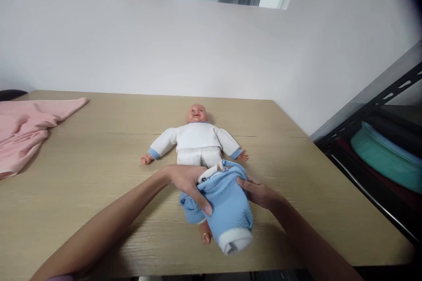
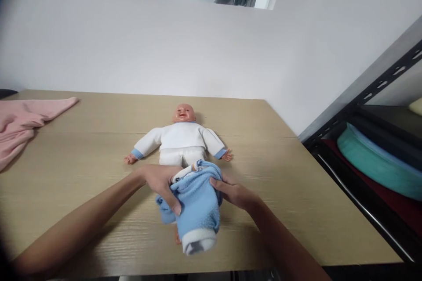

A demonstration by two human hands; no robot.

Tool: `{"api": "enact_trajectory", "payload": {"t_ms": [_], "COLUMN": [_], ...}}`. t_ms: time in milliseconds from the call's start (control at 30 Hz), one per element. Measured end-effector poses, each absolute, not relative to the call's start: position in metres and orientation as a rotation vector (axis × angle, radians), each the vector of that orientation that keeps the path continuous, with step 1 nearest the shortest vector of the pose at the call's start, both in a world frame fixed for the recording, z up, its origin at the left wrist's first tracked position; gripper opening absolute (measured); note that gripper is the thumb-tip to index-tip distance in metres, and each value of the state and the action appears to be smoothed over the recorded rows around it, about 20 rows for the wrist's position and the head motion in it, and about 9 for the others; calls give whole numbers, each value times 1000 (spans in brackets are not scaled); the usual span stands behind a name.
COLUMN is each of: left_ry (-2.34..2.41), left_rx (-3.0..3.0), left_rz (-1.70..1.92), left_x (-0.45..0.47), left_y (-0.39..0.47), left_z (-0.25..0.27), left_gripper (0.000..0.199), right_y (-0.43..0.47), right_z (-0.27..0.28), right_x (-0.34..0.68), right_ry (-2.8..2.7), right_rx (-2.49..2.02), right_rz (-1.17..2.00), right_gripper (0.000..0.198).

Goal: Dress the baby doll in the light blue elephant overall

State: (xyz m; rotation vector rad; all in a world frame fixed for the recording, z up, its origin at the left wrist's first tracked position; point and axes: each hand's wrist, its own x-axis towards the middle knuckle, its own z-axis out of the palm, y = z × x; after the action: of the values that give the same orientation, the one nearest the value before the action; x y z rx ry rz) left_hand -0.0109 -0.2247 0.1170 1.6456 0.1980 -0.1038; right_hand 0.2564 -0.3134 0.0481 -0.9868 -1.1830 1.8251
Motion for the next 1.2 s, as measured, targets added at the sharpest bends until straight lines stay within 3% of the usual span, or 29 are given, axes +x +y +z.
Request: {"api": "enact_trajectory", "payload": {"t_ms": [100,233,400,500,600,767,900,1100,1200], "left_ry": [160,143,232,207,164,153,154,204,199], "left_rx": [1634,1649,1623,1502,1419,1450,1427,1467,1558], "left_rz": [-46,-26,-38,-39,-48,-18,-9,-13,4], "left_x": [-10,-12,-17,-21,-22,-20,-20,-16,-8], "left_y": [-222,-221,-221,-220,-219,-221,-226,-236,-248], "left_z": [114,115,107,100,96,102,104,110,121], "left_gripper": [48,44,50,64,74,65,56,61,59], "right_y": [-312,-312,-324,-336,-348,-373,-395,-412,-414], "right_z": [57,73,68,71,82,81,60,35,31], "right_x": [257,262,251,237,224,210,196,177,177], "right_ry": [-1490,-1770,-1491,-1385,-1391,-1194,-1072,-826,-814], "right_rx": [-933,-716,-556,-581,-754,-1084,-1216,-1462,-1552], "right_rz": [1835,2010,2054,2012,1795,1290,1116,915,859], "right_gripper": [59,74,91,89,76,48,49,77,81]}}
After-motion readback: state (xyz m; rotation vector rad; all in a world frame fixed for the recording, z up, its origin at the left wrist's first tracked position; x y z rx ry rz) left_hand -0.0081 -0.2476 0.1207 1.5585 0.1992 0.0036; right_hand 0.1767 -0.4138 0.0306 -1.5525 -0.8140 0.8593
